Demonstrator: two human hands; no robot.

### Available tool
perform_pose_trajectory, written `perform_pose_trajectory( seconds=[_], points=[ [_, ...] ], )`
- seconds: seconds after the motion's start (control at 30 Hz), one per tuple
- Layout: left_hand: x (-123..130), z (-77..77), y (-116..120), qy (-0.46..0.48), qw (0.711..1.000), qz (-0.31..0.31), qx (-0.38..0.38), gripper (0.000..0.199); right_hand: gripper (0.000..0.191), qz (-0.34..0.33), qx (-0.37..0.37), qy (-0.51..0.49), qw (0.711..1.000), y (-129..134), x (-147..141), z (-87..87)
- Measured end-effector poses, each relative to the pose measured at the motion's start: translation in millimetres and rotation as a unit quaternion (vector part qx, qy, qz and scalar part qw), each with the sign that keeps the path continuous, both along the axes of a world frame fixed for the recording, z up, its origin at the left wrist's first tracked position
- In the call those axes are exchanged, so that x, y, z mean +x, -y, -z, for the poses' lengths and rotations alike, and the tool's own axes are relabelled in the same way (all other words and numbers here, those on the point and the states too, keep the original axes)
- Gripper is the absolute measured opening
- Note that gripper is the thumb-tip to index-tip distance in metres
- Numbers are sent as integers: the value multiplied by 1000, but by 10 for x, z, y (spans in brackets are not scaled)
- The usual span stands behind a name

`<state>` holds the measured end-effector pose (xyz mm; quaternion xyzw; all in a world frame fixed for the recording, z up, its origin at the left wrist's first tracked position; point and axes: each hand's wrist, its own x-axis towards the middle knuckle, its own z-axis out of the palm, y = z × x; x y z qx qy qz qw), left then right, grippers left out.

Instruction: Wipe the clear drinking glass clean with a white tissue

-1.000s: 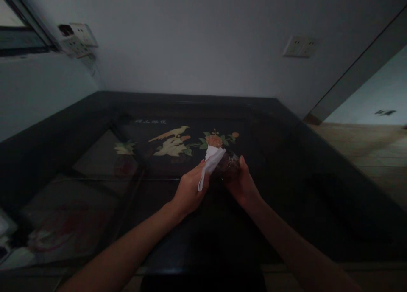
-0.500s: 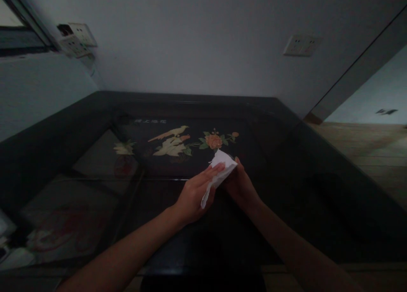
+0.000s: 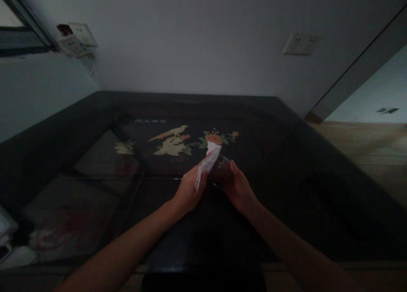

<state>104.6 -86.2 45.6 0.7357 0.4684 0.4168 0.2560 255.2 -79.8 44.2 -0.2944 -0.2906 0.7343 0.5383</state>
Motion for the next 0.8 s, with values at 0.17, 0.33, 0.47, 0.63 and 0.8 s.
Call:
perform_pose_trajectory(
  seconds=[0.17, 0.33, 0.47, 0.63, 0.8],
  points=[
    [5, -3, -35, 26, 999, -9, -32, 50, 36, 45, -43, -23, 998, -101, 68, -33],
    [-12, 89, -90, 130, 982, -74, -119, 52, 34, 99, -78, -54, 991, -214, 148, -5],
    [-44, 166, -204, 275, 940, -101, -176, 45, 32, 105, -48, -63, 991, -251, 168, -6],
    [-25, 182, -298, 413, 875, -115, -223, 36, 32, 110, 13, -50, 993, -291, 219, -81],
    [68, 55, -206, 477, 817, -104, -306, 22, 43, 71, 52, 10, 996, -312, 464, -285]
  ],
)
